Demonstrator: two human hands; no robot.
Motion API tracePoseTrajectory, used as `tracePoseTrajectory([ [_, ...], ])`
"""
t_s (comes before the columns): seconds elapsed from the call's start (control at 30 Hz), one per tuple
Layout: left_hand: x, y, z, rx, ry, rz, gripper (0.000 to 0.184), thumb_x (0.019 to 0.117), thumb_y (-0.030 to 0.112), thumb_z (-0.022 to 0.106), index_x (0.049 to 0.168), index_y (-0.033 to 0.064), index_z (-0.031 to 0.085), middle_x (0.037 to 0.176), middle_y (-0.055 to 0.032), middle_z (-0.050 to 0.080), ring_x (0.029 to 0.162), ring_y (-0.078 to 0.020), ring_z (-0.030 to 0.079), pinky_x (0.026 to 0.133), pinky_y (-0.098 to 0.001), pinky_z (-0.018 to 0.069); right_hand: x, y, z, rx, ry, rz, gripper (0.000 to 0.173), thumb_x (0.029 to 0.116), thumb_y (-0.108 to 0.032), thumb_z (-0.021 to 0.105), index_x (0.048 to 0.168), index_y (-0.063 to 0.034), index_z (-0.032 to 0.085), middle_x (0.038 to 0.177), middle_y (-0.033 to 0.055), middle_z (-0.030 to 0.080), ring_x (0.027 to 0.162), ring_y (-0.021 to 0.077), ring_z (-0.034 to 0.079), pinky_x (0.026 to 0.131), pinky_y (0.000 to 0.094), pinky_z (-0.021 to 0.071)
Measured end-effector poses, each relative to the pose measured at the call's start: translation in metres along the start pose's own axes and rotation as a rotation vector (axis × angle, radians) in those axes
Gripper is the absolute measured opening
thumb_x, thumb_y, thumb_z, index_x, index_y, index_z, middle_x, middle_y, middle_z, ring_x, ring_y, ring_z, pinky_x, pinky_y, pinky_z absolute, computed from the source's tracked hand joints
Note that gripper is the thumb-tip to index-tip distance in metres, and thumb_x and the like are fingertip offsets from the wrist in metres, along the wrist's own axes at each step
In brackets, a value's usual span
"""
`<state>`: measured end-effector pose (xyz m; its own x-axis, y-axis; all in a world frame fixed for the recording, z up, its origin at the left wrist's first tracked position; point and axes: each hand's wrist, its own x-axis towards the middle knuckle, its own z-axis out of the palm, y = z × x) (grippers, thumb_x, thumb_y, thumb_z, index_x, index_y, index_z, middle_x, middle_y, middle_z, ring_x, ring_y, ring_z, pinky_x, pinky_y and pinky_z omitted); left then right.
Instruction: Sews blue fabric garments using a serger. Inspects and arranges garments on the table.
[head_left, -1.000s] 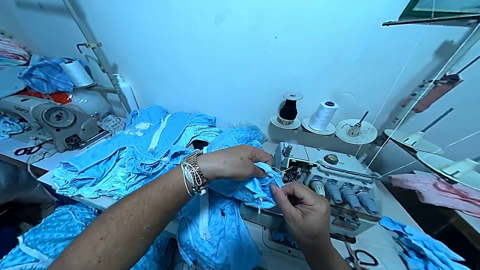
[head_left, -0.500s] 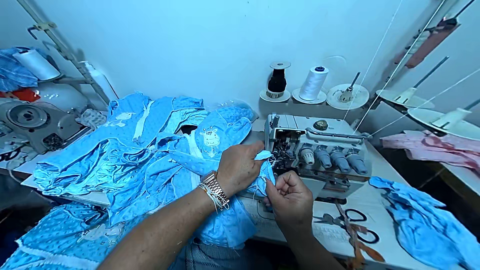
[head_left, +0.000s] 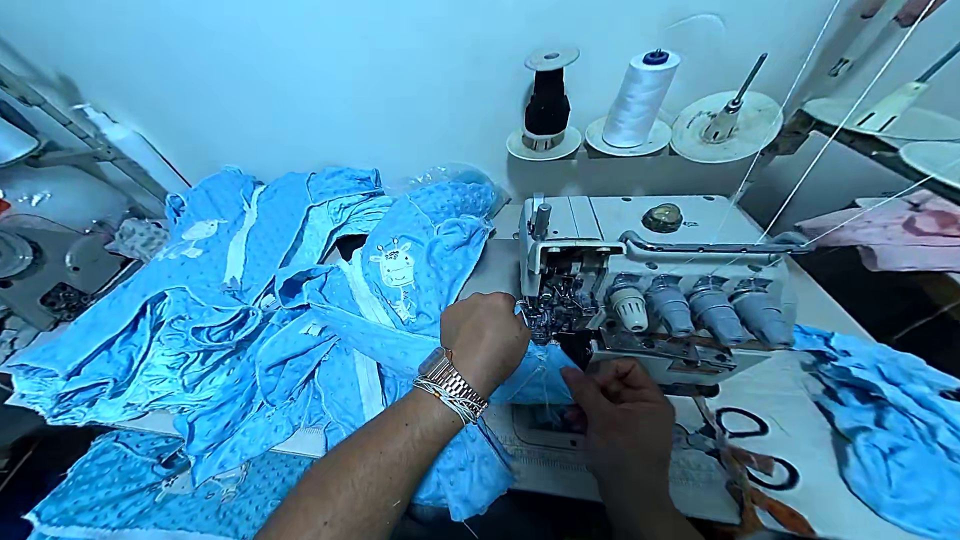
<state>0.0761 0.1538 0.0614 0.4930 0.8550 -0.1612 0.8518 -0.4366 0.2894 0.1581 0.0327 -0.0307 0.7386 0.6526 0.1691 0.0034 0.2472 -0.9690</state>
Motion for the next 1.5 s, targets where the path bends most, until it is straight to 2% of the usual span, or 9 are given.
tracePoseTrajectory([
  [0.1,0.006,0.009,-0.002,0.029,-0.051,-0.049,0.031,0.1045,0.028,0.050,0.096,0.0075,0.073,0.089,-0.0147,0.071,0.091,-0.0341,0.070,0.072,-0.0556,0.0517,0.009,-0.002,-0.005,0.043,-0.004,0.063,0.023,0.0831,0.006,0.070,0.080,-0.0116,0.056,0.059,-0.0039,0.062,0.044,0.0035,0.057,0.040,0.0189,0.0497],
  [0.3,0.007,-0.007,0.007,0.027,0.080,0.133,0.029,0.1026,0.025,0.055,0.085,0.0082,0.071,0.074,-0.0117,0.067,0.076,-0.0316,0.068,0.063,-0.0519,0.0475,-0.006,0.001,-0.004,0.120,-0.096,0.053,0.015,0.0821,0.004,0.071,0.087,-0.0087,0.064,0.060,-0.0004,0.066,0.046,0.0040,0.060,0.041,0.0177,0.0500],
  [0.57,0.021,-0.020,0.006,0.035,0.100,0.245,0.031,0.1044,0.027,0.056,0.084,0.0087,0.069,0.070,-0.0106,0.064,0.073,-0.0310,0.066,0.063,-0.0512,0.0464,0.008,-0.012,-0.004,-0.200,-0.283,0.076,0.010,0.0892,-0.008,0.067,0.096,-0.0081,0.075,0.058,-0.0038,0.064,0.046,0.0029,0.060,0.042,0.0166,0.0493],
  [0.8,0.048,-0.062,0.024,-0.033,0.446,0.679,0.031,0.0967,0.024,0.059,0.070,0.0078,0.059,0.053,-0.0052,0.050,0.050,-0.0229,0.056,0.050,-0.0430,0.0396,0.016,-0.008,-0.006,-0.415,-0.331,-0.090,0.019,0.0926,-0.018,0.060,0.098,-0.0136,0.078,0.060,-0.0097,0.062,0.047,-0.0026,0.055,0.043,0.0144,0.0460],
  [0.93,0.026,-0.065,0.012,-0.016,0.693,0.938,0.019,0.0963,0.015,0.057,0.093,0.0031,0.071,0.084,-0.0111,0.066,0.078,-0.0268,0.065,0.067,-0.0424,0.0498,0.014,0.006,-0.011,-0.469,-0.317,-0.369,0.023,0.0896,-0.021,0.061,0.095,-0.0086,0.080,0.065,-0.0094,0.063,0.052,-0.0082,0.049,0.047,0.0104,0.0424],
  [1.1,0.002,-0.050,-0.007,0.028,0.146,1.201,0.024,0.0859,-0.004,0.063,0.105,0.0065,0.074,0.109,-0.0067,0.069,0.100,-0.0209,0.067,0.079,-0.0365,0.0580,0.011,0.007,-0.010,-0.571,-0.296,-0.475,0.023,0.0845,-0.026,0.067,0.096,-0.0099,0.079,0.076,-0.0053,0.058,0.061,-0.0054,0.047,0.053,0.0095,0.0395],
  [1.33,0.014,-0.028,-0.040,0.341,-0.147,1.140,0.004,0.0872,0.003,0.072,0.090,0.0052,0.074,0.096,-0.0106,0.066,0.088,-0.0269,0.067,0.067,-0.0439,0.0548,0.010,0.003,-0.008,-0.530,-0.349,-0.449,0.018,0.0949,-0.021,0.063,0.098,-0.0094,0.075,0.109,0.0024,0.061,0.075,-0.0021,0.058,0.063,0.0126,0.0524],
  [1.43,0.012,-0.018,-0.053,0.353,-0.232,1.120,0.012,0.0942,0.010,0.068,0.084,0.0058,0.073,0.097,-0.0109,0.065,0.088,-0.0265,0.066,0.068,-0.0442,0.0536,0.015,0.005,-0.008,-0.438,-0.364,-0.502,0.016,0.0966,-0.019,0.061,0.102,-0.0102,0.073,0.094,-0.0016,0.069,0.069,-0.0021,0.060,0.061,0.0133,0.0524],
  [1.5,0.009,-0.013,-0.059,0.246,-0.273,1.117,0.019,0.0976,0.012,0.064,0.082,0.0058,0.072,0.096,-0.0089,0.061,0.086,-0.0213,0.062,0.068,-0.0381,0.0512,0.013,0.006,-0.006,-0.284,-0.356,-0.475,0.013,0.0954,-0.019,0.066,0.107,-0.0147,0.063,0.073,-0.0071,0.061,0.056,-0.0032,0.051,0.053,0.0118,0.0451],
])
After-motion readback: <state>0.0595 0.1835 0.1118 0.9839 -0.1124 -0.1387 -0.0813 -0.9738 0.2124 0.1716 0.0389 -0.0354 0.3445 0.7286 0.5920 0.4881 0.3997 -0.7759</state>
